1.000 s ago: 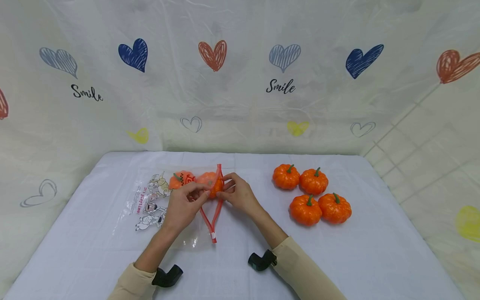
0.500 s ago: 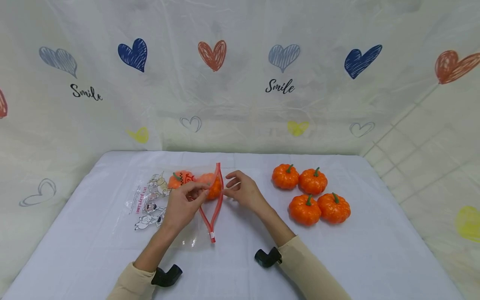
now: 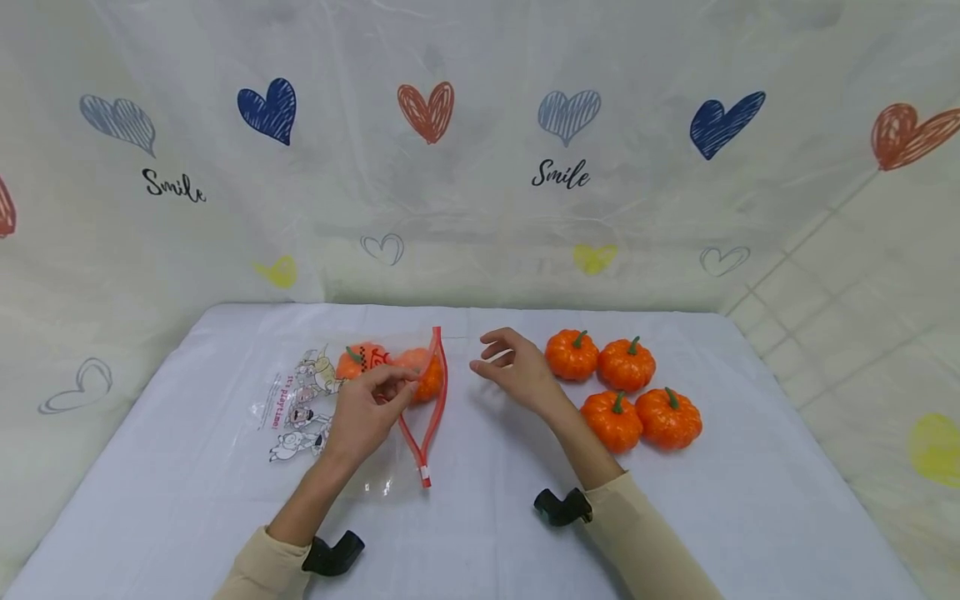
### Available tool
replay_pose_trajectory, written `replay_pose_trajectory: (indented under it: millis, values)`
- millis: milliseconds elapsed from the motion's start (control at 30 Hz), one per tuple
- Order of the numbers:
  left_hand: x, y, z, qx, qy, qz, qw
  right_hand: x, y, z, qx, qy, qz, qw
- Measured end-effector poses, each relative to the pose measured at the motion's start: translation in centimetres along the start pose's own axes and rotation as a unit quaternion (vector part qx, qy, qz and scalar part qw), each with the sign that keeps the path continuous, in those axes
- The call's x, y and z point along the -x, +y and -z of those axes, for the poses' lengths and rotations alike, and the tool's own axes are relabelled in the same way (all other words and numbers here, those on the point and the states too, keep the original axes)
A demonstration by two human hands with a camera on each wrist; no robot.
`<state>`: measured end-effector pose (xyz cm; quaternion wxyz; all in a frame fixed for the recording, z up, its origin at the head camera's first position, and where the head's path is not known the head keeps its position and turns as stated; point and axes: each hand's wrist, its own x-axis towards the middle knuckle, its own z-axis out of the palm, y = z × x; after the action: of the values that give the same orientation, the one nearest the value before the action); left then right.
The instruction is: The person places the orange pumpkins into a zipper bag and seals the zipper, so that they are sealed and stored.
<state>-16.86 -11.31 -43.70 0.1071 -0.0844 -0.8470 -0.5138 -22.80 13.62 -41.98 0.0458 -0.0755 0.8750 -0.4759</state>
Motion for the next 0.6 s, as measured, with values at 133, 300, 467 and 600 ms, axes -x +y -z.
replay_pose_trajectory:
  millis: [133,300,467,600]
  values:
    - [0.1,-0.2,0.1,-0.001,0.000,0.002,1.0000,0.1,0.3,0.8,0.001,0.008,-0.001,1.000]
    - [0.2,-0.4,0.1,-0.004,-0.004,0.011,0.9999,0.5,0.7,1.8,0.000,0.021,0.003,1.000]
    - [0.3,-0.5,0.1,-0.004,-0.006,0.016,0.9998,0.9,1.0,3.0,-0.005,0.035,0.004,0.999]
    - [0.2,-0.5,0.1,-0.003,-0.006,0.018,0.9998,1.1,1.3,3.8,-0.009,0.048,0.013,0.999]
